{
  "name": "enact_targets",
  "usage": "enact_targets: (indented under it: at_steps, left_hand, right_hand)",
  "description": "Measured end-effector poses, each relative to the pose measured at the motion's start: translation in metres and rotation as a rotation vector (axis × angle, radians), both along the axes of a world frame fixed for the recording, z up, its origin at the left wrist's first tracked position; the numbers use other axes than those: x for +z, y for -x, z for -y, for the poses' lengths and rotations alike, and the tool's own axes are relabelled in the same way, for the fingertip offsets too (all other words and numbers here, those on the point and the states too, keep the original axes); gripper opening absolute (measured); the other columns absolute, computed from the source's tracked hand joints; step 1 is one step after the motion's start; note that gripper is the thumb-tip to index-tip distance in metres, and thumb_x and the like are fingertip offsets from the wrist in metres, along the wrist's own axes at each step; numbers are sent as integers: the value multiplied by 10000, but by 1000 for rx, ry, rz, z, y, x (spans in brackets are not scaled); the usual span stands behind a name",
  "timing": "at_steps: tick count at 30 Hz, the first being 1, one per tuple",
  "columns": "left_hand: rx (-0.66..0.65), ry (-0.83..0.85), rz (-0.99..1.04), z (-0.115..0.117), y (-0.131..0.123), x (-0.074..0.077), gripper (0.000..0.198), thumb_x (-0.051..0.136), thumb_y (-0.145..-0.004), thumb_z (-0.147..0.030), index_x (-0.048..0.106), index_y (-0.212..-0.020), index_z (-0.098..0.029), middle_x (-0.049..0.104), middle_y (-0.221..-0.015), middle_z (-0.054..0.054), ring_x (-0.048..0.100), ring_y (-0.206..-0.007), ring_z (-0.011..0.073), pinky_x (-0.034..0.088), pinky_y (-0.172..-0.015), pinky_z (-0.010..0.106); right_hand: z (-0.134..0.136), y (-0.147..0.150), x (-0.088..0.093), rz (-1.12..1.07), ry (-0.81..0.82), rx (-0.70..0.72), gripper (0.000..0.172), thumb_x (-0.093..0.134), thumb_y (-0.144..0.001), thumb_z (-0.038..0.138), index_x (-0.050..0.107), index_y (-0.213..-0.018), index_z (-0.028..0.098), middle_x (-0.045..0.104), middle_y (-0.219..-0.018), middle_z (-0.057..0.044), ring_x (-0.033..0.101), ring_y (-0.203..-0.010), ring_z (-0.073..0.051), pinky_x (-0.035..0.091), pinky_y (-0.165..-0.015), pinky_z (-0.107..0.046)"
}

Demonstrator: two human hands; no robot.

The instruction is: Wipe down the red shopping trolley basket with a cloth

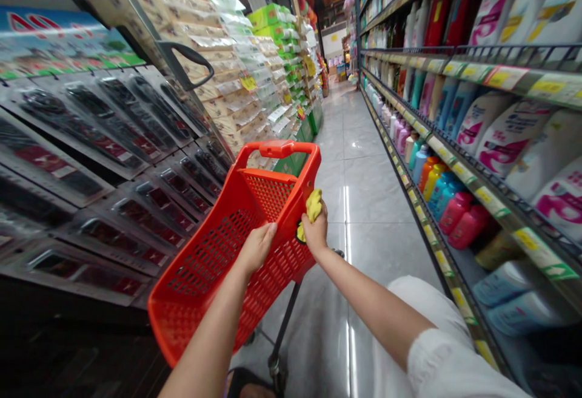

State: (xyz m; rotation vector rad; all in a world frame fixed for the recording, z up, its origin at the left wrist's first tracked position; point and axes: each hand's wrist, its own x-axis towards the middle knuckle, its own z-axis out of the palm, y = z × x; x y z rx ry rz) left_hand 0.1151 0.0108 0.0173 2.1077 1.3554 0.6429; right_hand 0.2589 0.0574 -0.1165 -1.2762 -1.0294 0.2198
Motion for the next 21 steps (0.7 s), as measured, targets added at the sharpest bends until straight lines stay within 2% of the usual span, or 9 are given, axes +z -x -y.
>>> enact_targets:
  at_steps: [3, 5, 8, 10, 13, 16, 18, 21]
  left_hand:
    - [-8, 24, 42, -1, -1, -2, 650, 362, -864, -677, 686, -811, -117, 701, -800, 75, 619, -827, 239, 484, -850, 336]
    - [-21, 49, 78, 0, -2, -2, 685, 343, -863, -695, 704, -847, -113, 716, -842, 81, 630, -879, 255, 478, -882, 350]
    - [-59, 124, 140, 0, -1, -1, 757, 293, -856, -734, 721, -926, -115, 733, -893, 83, 629, -981, 270, 458, -946, 365]
    - [-81, 218, 194, -2, 1, -2, 796, 241, -858, -748, 727, -963, -127, 742, -895, 77, 632, -1011, 262, 451, -965, 366]
    - [-74, 403, 332, -7, 3, -8, 848, 173, -846, -773, 735, -967, -150, 749, -845, 69, 662, -948, 243, 489, -902, 354]
    - [-44, 554, 456, -16, 1, -15, 920, 141, -797, -828, 734, -952, -143, 744, -790, 83, 680, -851, 239, 520, -789, 338]
    - [-16, 581, 487, -20, -2, -19, 948, 143, -766, -857, 726, -944, -130, 737, -768, 89, 680, -813, 234, 521, -738, 320]
    - [22, 547, 507, -23, -6, -21, 956, 150, -749, -872, 716, -910, -120, 724, -740, 86, 671, -779, 211, 508, -703, 283]
  right_hand:
    - [13, -3, 37, 85, 0, -55, 699, 460, -799, 117, 308, -1480, 163, 377, -1427, -170, 383, -1324, -253, 367, -1083, -439]
    - [28, 0, 47, 194, 9, -48, 726, 452, -780, 65, 319, -1483, 191, 344, -1438, -172, 356, -1332, -279, 357, -1077, -487]
    - [43, 0, 50, 357, -8, 8, 675, 456, -779, 34, 423, -1434, 193, 369, -1401, -178, 382, -1288, -289, 386, -1041, -486]
    - [43, -9, 52, 407, -37, 13, 585, 450, -796, 31, 535, -1348, 206, 438, -1336, -156, 422, -1232, -269, 414, -1010, -451]
    - [35, -27, 61, 431, -48, -31, 488, 442, -815, 36, 656, -1189, 265, 518, -1249, -94, 466, -1128, -240, 444, -957, -407]
    - [40, -25, 61, 491, -17, -42, 462, 451, -825, 54, 666, -1175, 266, 527, -1249, -88, 464, -1083, -241, 451, -917, -386]
    - [55, -10, 54, 582, -10, 26, 455, 470, -829, 66, 656, -1197, 258, 535, -1251, -93, 462, -1068, -243, 450, -897, -381]
    - [82, 11, 39, 769, -39, 215, 448, 536, -820, 96, 645, -1215, 276, 563, -1242, -88, 472, -1037, -239, 446, -869, -376]
